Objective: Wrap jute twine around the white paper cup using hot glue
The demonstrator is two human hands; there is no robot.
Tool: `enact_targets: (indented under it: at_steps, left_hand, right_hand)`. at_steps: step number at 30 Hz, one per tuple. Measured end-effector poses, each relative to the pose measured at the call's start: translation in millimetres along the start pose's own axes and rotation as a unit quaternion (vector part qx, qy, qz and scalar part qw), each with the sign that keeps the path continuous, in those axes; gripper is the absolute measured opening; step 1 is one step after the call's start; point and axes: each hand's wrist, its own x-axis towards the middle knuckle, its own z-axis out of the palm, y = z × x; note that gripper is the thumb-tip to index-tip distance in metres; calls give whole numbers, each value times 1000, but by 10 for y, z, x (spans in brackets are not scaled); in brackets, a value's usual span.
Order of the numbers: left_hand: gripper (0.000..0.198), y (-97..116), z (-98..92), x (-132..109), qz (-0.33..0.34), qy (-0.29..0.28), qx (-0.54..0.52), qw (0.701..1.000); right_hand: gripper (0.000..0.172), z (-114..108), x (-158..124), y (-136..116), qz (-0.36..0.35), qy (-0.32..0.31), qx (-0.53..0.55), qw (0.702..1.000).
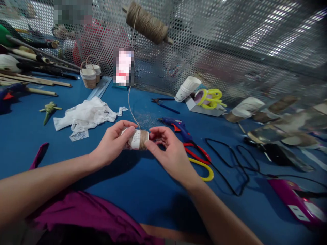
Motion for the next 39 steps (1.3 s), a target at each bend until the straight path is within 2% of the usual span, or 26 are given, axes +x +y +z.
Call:
enact_targets:
  at_steps: [4,10,15,17,20,23,25,27,31,33,36,39]
  left_hand:
    - [16,21,9,-4,-5,4,0,1000]
    - [18,-10,0,-16,30,-23,28,999]
    - [20,-34,-31,-46,88,-37,105,990]
    - [23,-42,-55,-58,129,-48,173,975]
    - [25,-53,-91,-69,196,-85,280,936]
    - [28,-55,-112,-75,278,-124,335,892]
    - [32,-47,-116,-77,309,-144,345,874]
    - [37,-29,-118,-73,290,-151,331,885]
    - [41,18,-124,-29,186,-124,231,947]
    - [37,31,-128,6,139,-124,189,964]
    - [28,26,-127,45,93,-131,158,974]
    - [26,8,-116,43,112,-126,173,970]
  right_hand:
    - [35,87,-47,-16,-36,-6,-39,999]
    - [35,128,-53,-3,-14,4,-24,1000]
    - [36,83,-31,4,37,-3,76,996]
    - [33,47,-2,23,93,2,142,986]
    - [24,0,43,53,179,2,217,960]
    - [23,-32,66,65,216,-23,253,943]
    - [22,-48,65,65,221,-28,259,940]
    - [21,-62,54,65,212,-28,250,944]
    - [18,-74,15,59,145,-52,182,971]
    - [16,-75,-2,48,113,-75,137,981]
    - [14,-73,-10,34,87,-98,91,987]
    - [15,-66,2,40,88,-101,91,987]
